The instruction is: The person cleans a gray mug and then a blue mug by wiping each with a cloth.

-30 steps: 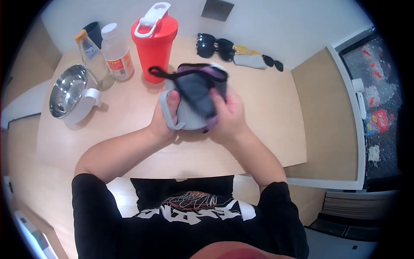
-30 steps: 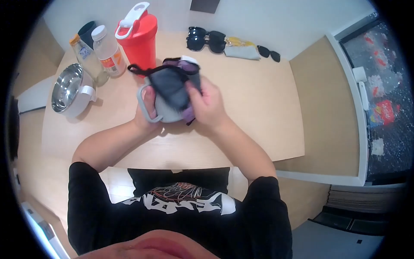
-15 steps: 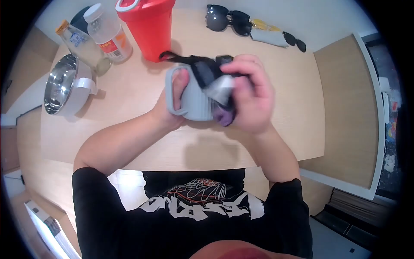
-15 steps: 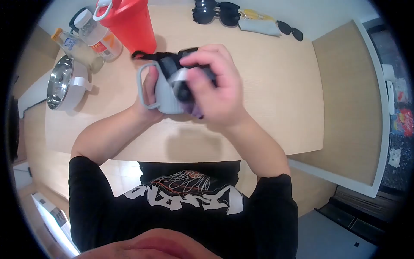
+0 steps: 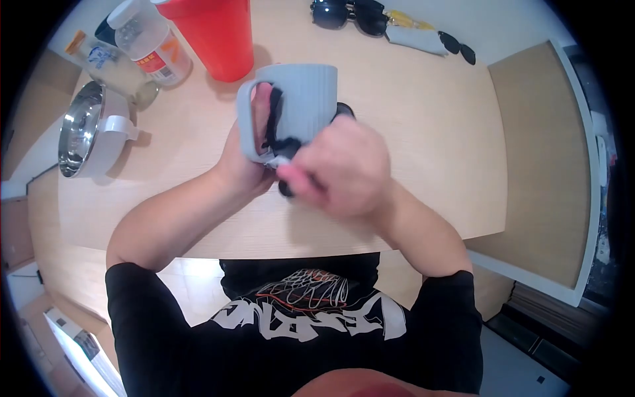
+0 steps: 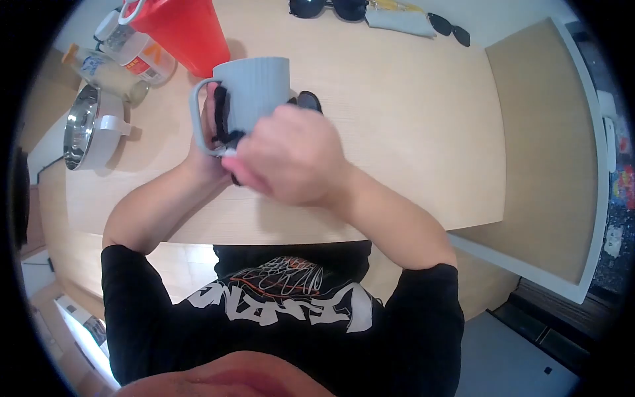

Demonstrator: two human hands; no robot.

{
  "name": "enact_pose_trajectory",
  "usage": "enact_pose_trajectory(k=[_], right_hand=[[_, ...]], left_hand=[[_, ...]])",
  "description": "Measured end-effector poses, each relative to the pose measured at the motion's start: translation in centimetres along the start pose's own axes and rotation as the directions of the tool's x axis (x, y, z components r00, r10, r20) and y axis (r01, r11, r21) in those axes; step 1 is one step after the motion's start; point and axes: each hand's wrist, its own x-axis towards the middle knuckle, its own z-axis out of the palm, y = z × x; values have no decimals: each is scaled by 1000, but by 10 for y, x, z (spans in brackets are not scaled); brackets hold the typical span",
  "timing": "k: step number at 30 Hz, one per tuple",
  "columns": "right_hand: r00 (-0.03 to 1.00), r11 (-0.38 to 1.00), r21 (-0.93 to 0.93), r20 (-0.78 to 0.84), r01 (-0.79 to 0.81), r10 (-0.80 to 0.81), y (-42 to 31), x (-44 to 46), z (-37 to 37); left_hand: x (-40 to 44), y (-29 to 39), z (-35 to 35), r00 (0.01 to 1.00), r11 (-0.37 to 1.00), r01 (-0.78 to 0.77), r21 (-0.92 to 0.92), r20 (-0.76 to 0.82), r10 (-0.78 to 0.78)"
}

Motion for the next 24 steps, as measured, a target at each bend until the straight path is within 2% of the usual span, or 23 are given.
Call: enact_pose_trajectory(k=[1, 2, 3, 4, 6, 9, 12, 13, 16, 17, 20, 23, 24], right_hand=[[994, 999, 35, -104, -39, 43, 9, 3, 2], [961, 984, 85, -216, -155, 170, 9, 10, 1], [902, 955, 146, -318, -259, 293, 7, 20, -1], [817, 911, 215, -406, -351, 410, 8, 25, -2], [899, 961, 66, -342, -268, 274, 17, 19, -5], [978, 994, -63, -195, -88, 74, 7, 6, -1], [995, 995, -25, -21, -95, 94, -13, -3, -9], [988, 992, -3, -99, -123, 122, -7, -2, -8], [926, 974, -22, -316, -227, 208, 6, 9, -14], [908, 965, 5, -338, -262, 249, 7, 12, -16], [926, 977, -32, -326, -213, 191, 7, 11, -12], [994, 999, 13, -104, -37, 38, -6, 1, -7], [995, 998, 14, -77, -55, 56, -9, -1, -6]], left_hand=[[0, -4, 0, 997, 997, -58, 52, 50, 55], [0, -8, 2, 989, 988, -118, 100, 104, 108], [-4, -13, 11, 996, 996, -88, 28, 11, 88], [-2, -14, 13, 999, 1000, 4, 6, 54, -4], [-3, -20, 0, 996, 990, -1, 141, 86, -11], [-3, -17, -4, 996, 1000, 19, -24, 82, -17], [-11, -9, 9, 999, 997, -37, 73, 18, 36], [-11, -8, 16, 999, 997, 6, 82, -42, -2], [-17, -15, 15, 989, 908, -101, 408, 140, 47], [-15, -20, 13, 993, 951, -65, 302, 112, 32], [-15, -22, 7, 997, 959, -48, 280, 72, 29], [-10, -9, 3, 999, 999, 39, 24, 9, -39], [-9, -6, 1, 1000, 999, 20, 40, 16, -21]])
